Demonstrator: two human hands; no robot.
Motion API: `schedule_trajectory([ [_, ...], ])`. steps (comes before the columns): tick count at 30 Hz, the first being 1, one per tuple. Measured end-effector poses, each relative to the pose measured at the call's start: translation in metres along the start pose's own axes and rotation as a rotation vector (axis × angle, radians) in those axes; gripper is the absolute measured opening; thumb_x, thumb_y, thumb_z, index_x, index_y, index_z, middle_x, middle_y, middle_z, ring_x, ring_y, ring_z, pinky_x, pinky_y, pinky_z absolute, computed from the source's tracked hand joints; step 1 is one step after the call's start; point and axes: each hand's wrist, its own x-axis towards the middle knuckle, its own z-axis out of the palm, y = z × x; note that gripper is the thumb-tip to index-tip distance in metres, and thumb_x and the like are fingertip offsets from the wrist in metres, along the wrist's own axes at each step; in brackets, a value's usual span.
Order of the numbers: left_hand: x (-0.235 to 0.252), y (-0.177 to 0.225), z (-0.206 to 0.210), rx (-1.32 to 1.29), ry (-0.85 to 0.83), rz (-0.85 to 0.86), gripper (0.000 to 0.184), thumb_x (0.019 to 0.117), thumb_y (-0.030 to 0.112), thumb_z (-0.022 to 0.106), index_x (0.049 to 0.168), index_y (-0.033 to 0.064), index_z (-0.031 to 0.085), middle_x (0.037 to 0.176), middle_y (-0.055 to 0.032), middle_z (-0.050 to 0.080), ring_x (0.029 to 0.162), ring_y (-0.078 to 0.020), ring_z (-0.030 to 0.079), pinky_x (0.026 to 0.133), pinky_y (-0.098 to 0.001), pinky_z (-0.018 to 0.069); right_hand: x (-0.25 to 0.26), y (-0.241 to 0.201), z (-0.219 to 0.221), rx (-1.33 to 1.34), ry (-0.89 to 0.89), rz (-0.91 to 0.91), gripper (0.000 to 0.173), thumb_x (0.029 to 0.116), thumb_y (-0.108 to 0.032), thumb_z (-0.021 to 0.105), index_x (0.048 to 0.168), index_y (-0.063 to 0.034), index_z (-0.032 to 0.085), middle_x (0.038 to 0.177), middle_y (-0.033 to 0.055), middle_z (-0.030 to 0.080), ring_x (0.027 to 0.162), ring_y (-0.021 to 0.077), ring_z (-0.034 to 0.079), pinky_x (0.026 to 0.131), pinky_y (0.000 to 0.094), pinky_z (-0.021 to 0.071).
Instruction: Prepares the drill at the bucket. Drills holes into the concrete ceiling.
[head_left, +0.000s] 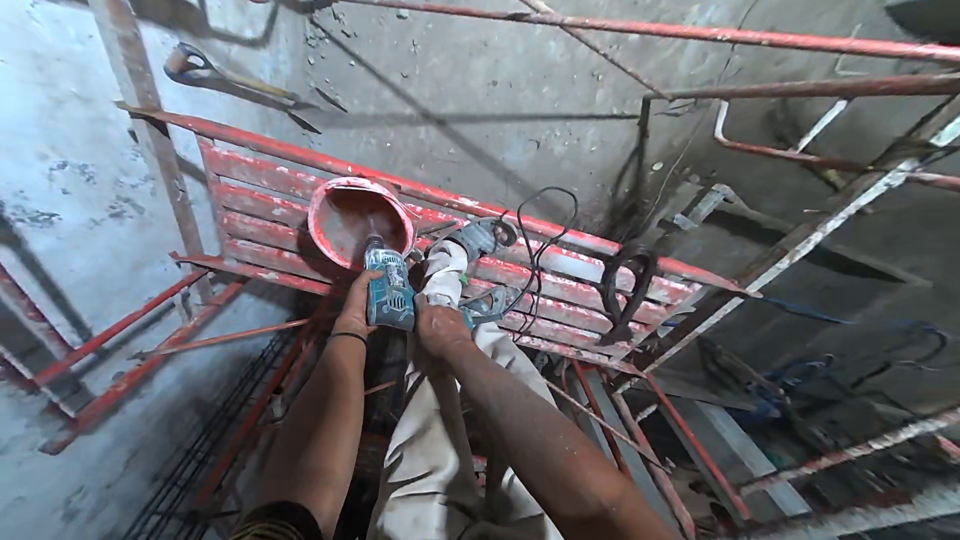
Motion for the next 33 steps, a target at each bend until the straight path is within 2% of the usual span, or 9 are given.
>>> schedule_trajectory([
  [7,0.004,0.003,0.002,0.002,0.013,0.0,0.049,0.0861,0.053,0.063,0.122,0.0208,0.064,0.113,-0.0098,0.069,0.102,-0.0276,0.066,0.083,-0.0549,0.0523,0.006,0.002,0.0,0.007,0.006,-0.006,0.045,0.1041,-0.014,0.043,0.148,-0.0076,0.041,0.124,0.0234,0.066,0.119,0.0411,0.064,0.098,0.0581,0.0498],
  [20,0.017,-0.011,0.009,-0.098,-0.064,0.043,0.039,0.0912,0.047,0.058,0.116,0.0169,0.064,0.1,-0.0107,0.071,0.086,-0.0256,0.07,0.07,-0.0479,0.0573,0.013,0.014,0.006,-0.022,0.005,-0.01,0.047,0.1027,-0.015,0.046,0.149,-0.0086,0.04,0.121,0.0229,0.067,0.117,0.0404,0.064,0.097,0.0575,0.0505],
  [24,0.023,-0.019,0.01,-0.154,-0.103,0.063,0.037,0.0927,0.043,0.056,0.117,0.0154,0.063,0.098,-0.0117,0.071,0.084,-0.0258,0.07,0.068,-0.0474,0.0581,0.017,0.021,0.013,-0.033,0.023,-0.027,0.055,0.0981,-0.022,0.055,0.149,-0.009,0.04,0.124,0.0221,0.066,0.116,0.0405,0.065,0.096,0.0585,0.0509],
  [27,0.022,-0.024,0.013,-0.208,-0.157,0.11,0.033,0.0957,0.038,0.052,0.116,0.0138,0.062,0.093,-0.0113,0.07,0.079,-0.0237,0.07,0.066,-0.0447,0.0592,0.021,0.028,0.02,-0.048,0.055,-0.046,0.06,0.096,-0.033,0.06,0.148,-0.0096,0.042,0.12,0.0217,0.067,0.113,0.0406,0.066,0.094,0.0589,0.0516],
  [31,0.017,-0.035,0.018,-0.297,-0.209,0.167,0.031,0.0997,0.033,0.047,0.12,0.0123,0.058,0.093,-0.0117,0.07,0.079,-0.0228,0.071,0.068,-0.0432,0.0603,0.021,0.041,0.03,-0.051,0.099,-0.082,0.072,0.0951,-0.05,0.06,0.151,-0.0079,0.042,0.135,0.0217,0.061,0.119,0.0405,0.063,0.098,0.0602,0.0499],
  [33,0.017,-0.042,0.02,-0.305,-0.21,0.187,0.03,0.1007,0.03,0.046,0.124,0.0131,0.056,0.094,-0.0109,0.07,0.08,-0.0215,0.071,0.069,-0.0416,0.0603,0.019,0.047,0.034,-0.044,0.111,-0.1,0.071,0.094,-0.048,0.062,0.149,-0.0069,0.043,0.139,0.0216,0.058,0.122,0.0398,0.062,0.1,0.0598,0.049],
])
